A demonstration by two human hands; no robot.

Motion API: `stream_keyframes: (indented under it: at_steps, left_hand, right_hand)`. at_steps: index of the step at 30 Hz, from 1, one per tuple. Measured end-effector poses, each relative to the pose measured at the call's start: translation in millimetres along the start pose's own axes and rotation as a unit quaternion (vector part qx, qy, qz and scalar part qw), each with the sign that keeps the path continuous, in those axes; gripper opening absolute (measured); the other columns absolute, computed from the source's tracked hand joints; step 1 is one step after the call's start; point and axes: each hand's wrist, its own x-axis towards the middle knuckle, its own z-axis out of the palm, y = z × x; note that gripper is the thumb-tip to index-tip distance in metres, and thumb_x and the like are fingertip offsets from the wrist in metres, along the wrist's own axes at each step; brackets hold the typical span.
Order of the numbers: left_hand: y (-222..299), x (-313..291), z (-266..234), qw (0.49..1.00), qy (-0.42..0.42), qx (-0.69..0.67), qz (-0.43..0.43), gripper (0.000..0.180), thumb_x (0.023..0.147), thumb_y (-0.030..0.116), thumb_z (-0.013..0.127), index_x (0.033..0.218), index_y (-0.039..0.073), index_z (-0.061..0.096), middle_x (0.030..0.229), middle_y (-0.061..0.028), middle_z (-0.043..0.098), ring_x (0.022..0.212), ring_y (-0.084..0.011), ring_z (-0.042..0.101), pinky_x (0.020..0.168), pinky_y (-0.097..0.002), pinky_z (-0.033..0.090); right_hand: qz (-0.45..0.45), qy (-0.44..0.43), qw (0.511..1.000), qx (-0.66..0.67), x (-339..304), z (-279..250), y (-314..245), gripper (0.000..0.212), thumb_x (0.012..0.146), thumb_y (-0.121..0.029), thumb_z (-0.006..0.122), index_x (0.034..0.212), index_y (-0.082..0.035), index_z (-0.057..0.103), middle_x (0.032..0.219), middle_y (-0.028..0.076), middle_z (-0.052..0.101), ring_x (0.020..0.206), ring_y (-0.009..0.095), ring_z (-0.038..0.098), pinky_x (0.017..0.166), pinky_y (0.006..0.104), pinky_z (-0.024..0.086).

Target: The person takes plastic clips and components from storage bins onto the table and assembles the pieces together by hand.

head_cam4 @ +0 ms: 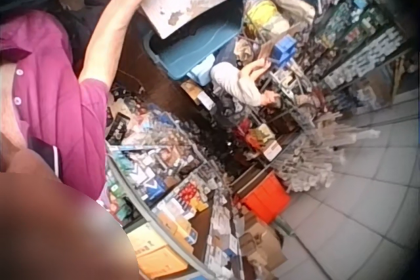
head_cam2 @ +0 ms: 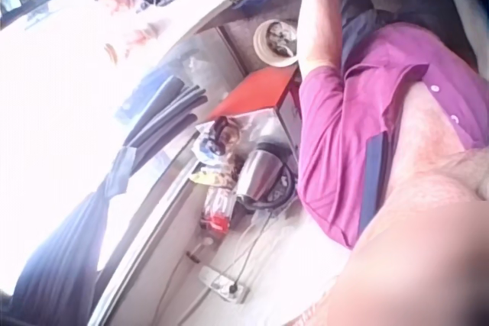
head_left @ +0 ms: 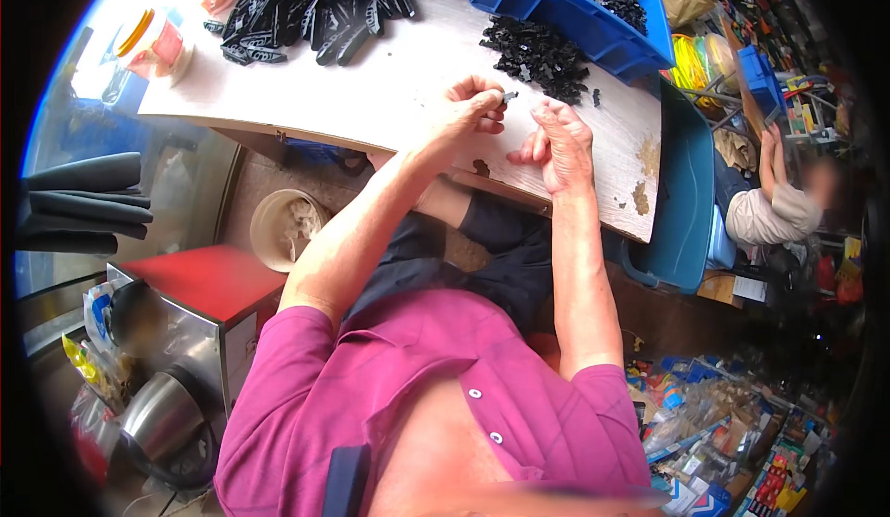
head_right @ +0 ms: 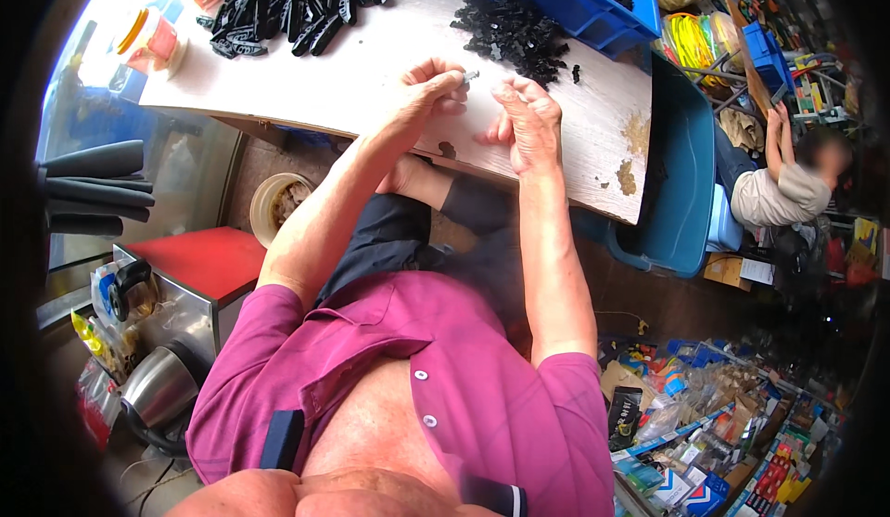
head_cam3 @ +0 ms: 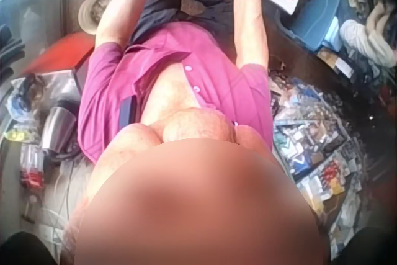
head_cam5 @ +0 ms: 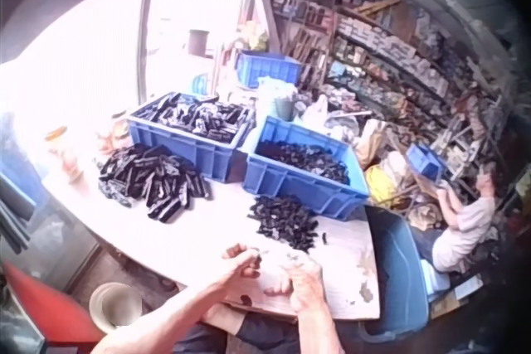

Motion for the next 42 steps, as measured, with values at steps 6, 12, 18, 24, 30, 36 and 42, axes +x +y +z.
stream_keyframes:
  at_steps: [6, 12, 18, 24, 30, 36, 42]
  left_hand:
    - [-5.7, 2.2, -6.5, 0.998, -0.055, -0.017, -0.027, 0.012, 0.088, 0.016, 0.065, 0.093, 0.005, 0.064, 0.081, -0.0035, 0.064, 0.070, -0.0091, 0.060, 0.067, -0.0230, 0.052]
    - [-3.6, -6.7, -9.6, 0.997, -0.062, -0.030, -0.042, 0.009, 0.089, 0.012, 0.063, 0.092, 0.004, 0.063, 0.079, -0.0033, 0.063, 0.068, -0.0094, 0.059, 0.064, -0.0242, 0.051]
    - [15.3, -27.1, -22.9, 0.870, 0.148, 0.409, 0.232, 0.022, 0.087, 0.022, 0.068, 0.100, 0.005, 0.065, 0.085, -0.0074, 0.066, 0.077, -0.0208, 0.062, 0.071, -0.0325, 0.051]
    - [68.2, -3.3, -110.8, 0.530, 0.338, 0.702, 0.335, 0.017, 0.083, 0.022, 0.068, 0.094, 0.010, 0.067, 0.089, -0.0108, 0.066, 0.084, -0.0301, 0.062, 0.072, -0.0415, 0.051]
    - [56.1, 0.1, -114.1, 0.522, 0.288, 0.752, 0.279, 0.014, 0.084, 0.022, 0.068, 0.095, 0.014, 0.069, 0.086, -0.0060, 0.068, 0.084, -0.0286, 0.064, 0.072, -0.0403, 0.052]
    - [57.1, 3.6, -119.0, 0.590, 0.324, 0.660, 0.332, 0.021, 0.087, 0.030, 0.065, 0.099, 0.013, 0.071, 0.089, -0.0079, 0.068, 0.087, -0.0300, 0.064, 0.082, -0.0417, 0.050]
    - [45.2, -12.9, -93.5, 0.596, 0.241, 0.715, 0.275, 0.026, 0.082, 0.027, 0.070, 0.102, 0.010, 0.070, 0.096, -0.0113, 0.067, 0.096, -0.0322, 0.059, 0.085, -0.0433, 0.048]
  right_hand:
    - [0.003, 0.002, 0.996, -0.087, 0.6, 10.4, 2.5, 0.026, 0.082, -0.016, 0.076, 0.098, 0.000, 0.063, 0.048, 0.001, 0.048, 0.036, 0.012, 0.044, 0.040, 0.0296, 0.048]
    - [-0.026, -0.056, 0.993, -0.102, -1.0, 10.8, 8.0, 0.021, 0.086, -0.015, 0.070, 0.099, -0.001, 0.061, 0.047, 0.001, 0.047, 0.037, 0.012, 0.046, 0.040, 0.0275, 0.044]
    - [-0.026, -0.094, 0.990, -0.104, -5.1, 15.6, 14.3, 0.016, 0.088, -0.014, 0.067, 0.097, -0.003, 0.060, 0.046, 0.001, 0.046, 0.038, 0.013, 0.047, 0.042, 0.0312, 0.050]
    - [-0.045, -0.052, 0.997, -0.023, -8.3, 20.2, 14.8, 0.012, 0.090, -0.016, 0.066, 0.091, -0.008, 0.057, 0.046, 0.002, 0.046, 0.040, 0.014, 0.050, 0.045, 0.0364, 0.055]
    - [-0.050, -0.039, 0.998, -0.022, -6.4, 19.4, 18.8, 0.010, 0.091, -0.015, 0.065, 0.088, -0.009, 0.058, 0.046, 0.001, 0.046, 0.040, 0.013, 0.050, 0.045, 0.0360, 0.055]
    - [-0.059, -0.044, 0.997, -0.025, -5.7, 20.1, 19.5, 0.010, 0.091, -0.015, 0.064, 0.088, -0.008, 0.057, 0.046, 0.001, 0.045, 0.040, 0.013, 0.050, 0.044, 0.0364, 0.055]
    - [-0.064, -0.031, 0.997, -0.025, -4.9, 16.4, 21.9, 0.012, 0.091, -0.016, 0.065, 0.089, -0.007, 0.057, 0.046, 0.001, 0.046, 0.041, 0.013, 0.050, 0.045, 0.0372, 0.055]
